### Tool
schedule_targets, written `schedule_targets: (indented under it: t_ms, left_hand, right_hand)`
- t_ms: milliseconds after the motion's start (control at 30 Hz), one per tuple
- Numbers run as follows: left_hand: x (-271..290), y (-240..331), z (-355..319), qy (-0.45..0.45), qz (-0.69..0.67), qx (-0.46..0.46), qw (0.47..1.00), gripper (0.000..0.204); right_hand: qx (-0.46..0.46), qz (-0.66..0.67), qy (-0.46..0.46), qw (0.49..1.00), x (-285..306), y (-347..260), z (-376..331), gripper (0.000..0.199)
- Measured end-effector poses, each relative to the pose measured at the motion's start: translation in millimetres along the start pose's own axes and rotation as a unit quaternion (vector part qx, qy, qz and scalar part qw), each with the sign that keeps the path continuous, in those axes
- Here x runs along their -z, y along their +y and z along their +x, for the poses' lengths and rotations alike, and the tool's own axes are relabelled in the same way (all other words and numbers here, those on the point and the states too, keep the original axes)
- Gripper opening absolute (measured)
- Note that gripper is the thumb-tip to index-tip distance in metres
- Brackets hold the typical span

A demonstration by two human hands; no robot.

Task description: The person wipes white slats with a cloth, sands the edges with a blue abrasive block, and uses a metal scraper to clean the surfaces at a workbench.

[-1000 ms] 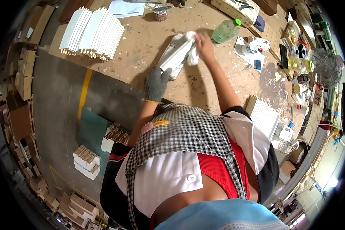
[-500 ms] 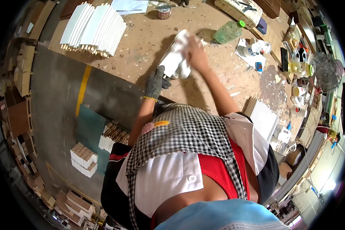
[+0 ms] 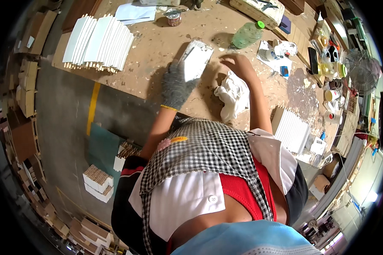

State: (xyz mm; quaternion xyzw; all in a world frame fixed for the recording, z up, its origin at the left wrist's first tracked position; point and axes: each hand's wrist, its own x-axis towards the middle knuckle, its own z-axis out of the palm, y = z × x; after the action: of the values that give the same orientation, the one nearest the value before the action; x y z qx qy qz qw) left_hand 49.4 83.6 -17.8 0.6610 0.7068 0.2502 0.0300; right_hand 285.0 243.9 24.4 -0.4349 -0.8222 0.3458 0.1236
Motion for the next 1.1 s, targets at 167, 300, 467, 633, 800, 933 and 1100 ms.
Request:
schedule_targets:
  t_ms: [167, 300, 467, 633, 800, 933, 1100]
  left_hand:
    - [-17, 18, 18, -0.067, 0.022, -0.005, 0.997, 0.098]
    - [4, 24, 28, -0.106, 0.021, -0.037, 0.993, 0.075]
    - [5, 8, 27, -0.097, -0.028, -0.036, 0.994, 0.068]
    - [5, 9, 29, -0.098, -0.001, -0.059, 0.993, 0.071]
    - [-17, 24, 42, -0.056, -0.033, -0.087, 0.994, 0.072]
    - [-25, 21, 57, -0.063, -0.069, -0.119, 0.988, 0.060]
    - [-37, 7, 62, -0.092, -0.051, -0.188, 0.977, 0.066]
  right_hand:
    - [0.118, -0.031, 0.096, 0.988, -29, -11, 114, 0.022]
    - [0.200, -0.147, 0.167, 0.954, -58, -17, 211, 0.025]
    - [0.278, -0.346, 0.185, 0.877, -79, -18, 262, 0.031]
    - [0.151, -0.210, 0.154, 0.954, -66, -11, 248, 0.028]
    - [-0.034, 0.501, -0.002, 0.865, -41, 9, 171, 0.026]
    - [-0.088, 0.638, -0.089, 0.760, -30, 8, 73, 0.027]
    - [-0.107, 0.677, -0.043, 0.727, -28, 30, -11, 0.022]
